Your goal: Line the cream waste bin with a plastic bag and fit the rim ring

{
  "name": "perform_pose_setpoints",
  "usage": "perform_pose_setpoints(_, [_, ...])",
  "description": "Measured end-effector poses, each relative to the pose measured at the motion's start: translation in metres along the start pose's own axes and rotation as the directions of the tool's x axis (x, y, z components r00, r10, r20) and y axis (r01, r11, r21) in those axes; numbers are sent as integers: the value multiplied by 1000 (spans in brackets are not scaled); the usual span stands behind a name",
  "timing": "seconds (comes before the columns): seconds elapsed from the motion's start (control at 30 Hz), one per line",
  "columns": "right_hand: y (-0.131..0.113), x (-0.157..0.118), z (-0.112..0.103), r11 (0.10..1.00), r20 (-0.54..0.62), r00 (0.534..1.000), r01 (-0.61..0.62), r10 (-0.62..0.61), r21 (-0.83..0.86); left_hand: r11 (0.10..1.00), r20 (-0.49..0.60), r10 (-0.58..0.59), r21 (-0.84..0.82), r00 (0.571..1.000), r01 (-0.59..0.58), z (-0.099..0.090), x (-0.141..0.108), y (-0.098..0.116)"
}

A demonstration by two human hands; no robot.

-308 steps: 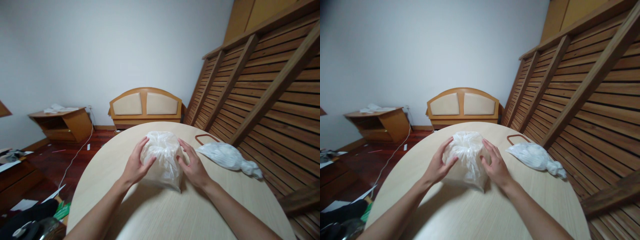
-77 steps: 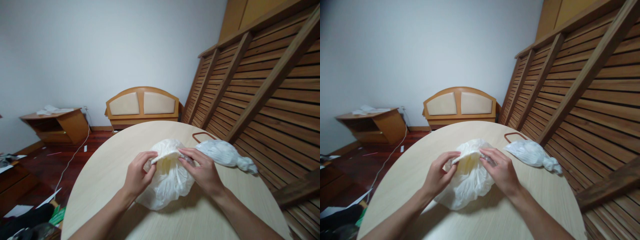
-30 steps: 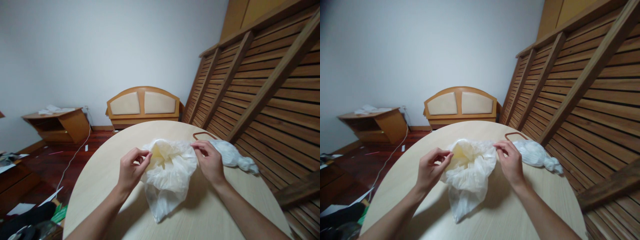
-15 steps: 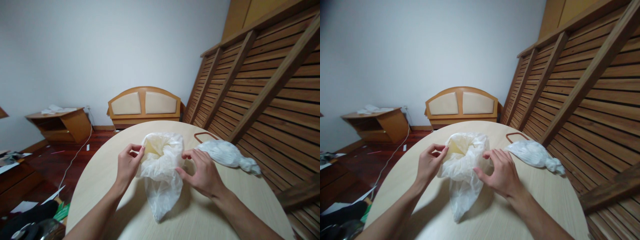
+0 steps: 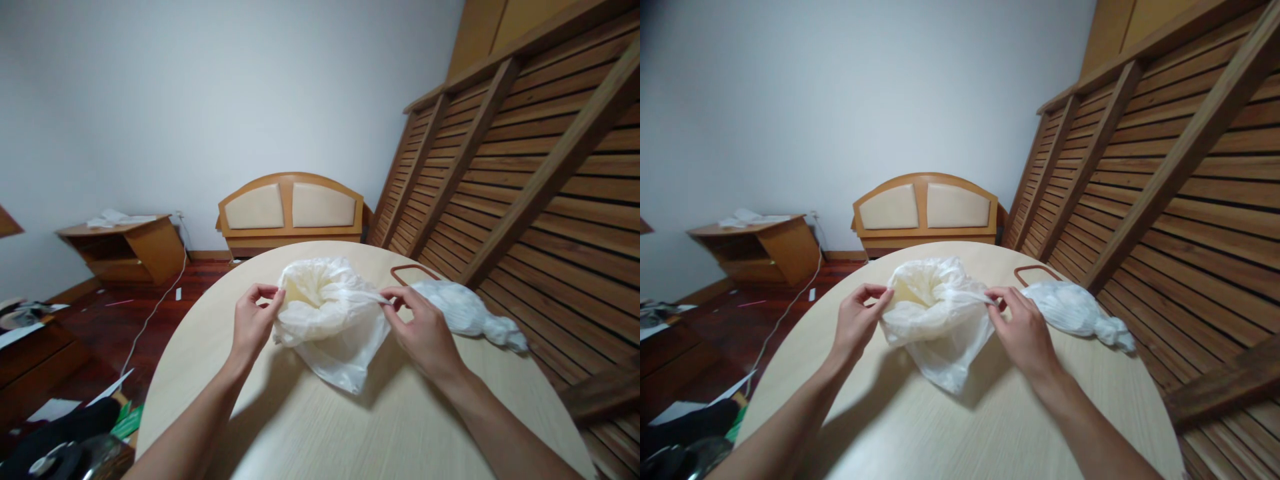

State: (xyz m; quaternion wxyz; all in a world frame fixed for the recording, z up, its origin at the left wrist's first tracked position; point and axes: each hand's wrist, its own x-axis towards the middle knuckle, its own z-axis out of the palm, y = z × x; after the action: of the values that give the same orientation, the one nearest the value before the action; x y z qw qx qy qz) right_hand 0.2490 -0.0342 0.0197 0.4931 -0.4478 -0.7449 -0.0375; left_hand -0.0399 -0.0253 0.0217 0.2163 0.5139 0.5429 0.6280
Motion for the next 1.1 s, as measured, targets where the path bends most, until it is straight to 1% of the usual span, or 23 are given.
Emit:
perform_pose_setpoints(0.1, [-1, 1, -2, 998, -50, 998, 37, -40, -56, 1000, -3, -2, -22, 1000, 2, 0, 1, -3])
perform_pose_setpoints(0.17, [-9, -1, -1, 992, -38, 997, 62, -66, -109, 999, -10, -5, -44, 1000, 5, 0, 2, -4])
perform_pose_setpoints(0.2, [-13, -3, 0, 989, -16, 998, 54, -56, -136, 999, -15, -9, -53, 1000, 9, 0, 3, -5])
perform_pose_setpoints(0.23, [-17, -5, 1, 986, 17, 999, 32, -30, -163, 998, -24, -17, -60, 1000, 16, -1, 3, -6])
perform_pose_setpoints(0.3, [-23, -9, 4, 973, 104, 993, -38, 63, -226, 996, -40, -49, -70, 998, 46, -1, 5, -8])
perform_pose_setpoints(0.33, [-24, -12, 6, 962, 148, 981, -81, 123, -262, 995, -46, -70, -79, 996, 66, -2, 7, -8])
perform_pose_setpoints(0.4, [-23, -18, 12, 938, 225, 944, -166, 240, -305, 987, -47, -118, -112, 992, 112, -3, 9, -9])
perform_pose_setpoints(0.43, [-21, -21, 14, 932, 265, 920, -207, 289, -296, 982, -46, -139, -132, 989, 132, -3, 10, -9])
perform_pose_setpoints(0.5, [-15, -26, 20, 937, 364, 867, -284, 342, -204, 972, -49, -173, -170, 984, 162, -3, 11, -9])
perform_pose_setpoints(0.57, [-7, -28, 24, 939, 468, 822, -339, 324, -55, 965, -58, -188, -194, 980, 174, -4, 12, -9])
perform_pose_setpoints(0.6, [-1, -28, 25, 935, 501, 811, -355, 302, 10, 964, -60, -192, -200, 980, 176, -4, 12, -9])
perform_pose_setpoints(0.63, [6, -26, 25, 930, 514, 810, -362, 284, 57, 963, -59, -193, -203, 979, 178, -4, 12, -10])
perform_pose_setpoints(0.67, [13, -24, 23, 929, 504, 820, -360, 272, 85, 962, -56, -194, -206, 979, 179, -5, 12, -10])
perform_pose_setpoints(0.7, [22, -22, 21, 931, 462, 843, -354, 276, 89, 961, -49, -193, -209, 980, 179, -5, 12, -10])
perform_pose_setpoints(0.77, [39, -16, 16, 940, 333, 891, -339, 308, 38, 960, -33, -193, -214, 981, 182, -5, 11, -11])
perform_pose_setpoints(0.8, [47, -13, 14, 941, 286, 901, -337, 325, -6, 959, -24, -193, -214, 981, 183, -5, 11, -11])
perform_pose_setpoints(0.83, [54, -11, 12, 942, 264, 905, -332, 334, -53, 960, -17, -191, -212, 981, 184, -4, 10, -10])
perform_pose_setpoints(0.9, [61, -9, 10, 947, 260, 911, -297, 319, -122, 965, -12, -182, -196, 983, 177, -2, 8, -9])
perform_pose_setpoints(0.93, [61, -8, 10, 956, 261, 922, -257, 286, -141, 968, -13, -173, -185, 985, 168, -1, 7, -8])
perform_pose_setpoints(1.0, [52, -7, 10, 979, 223, 961, -131, 163, -154, 976, -14, -146, -163, 989, 142, 1, 4, -6])
perform_pose_setpoints(1.07, [33, -6, 9, 988, 129, 992, 29, -10, -153, 982, -7, -118, -148, 993, 115, 3, 1, -3])
perform_pose_setpoints(1.1, [21, -6, 8, 984, 74, 993, 103, -93, -142, 985, 0, -104, -141, 995, 103, 3, -2, -2])
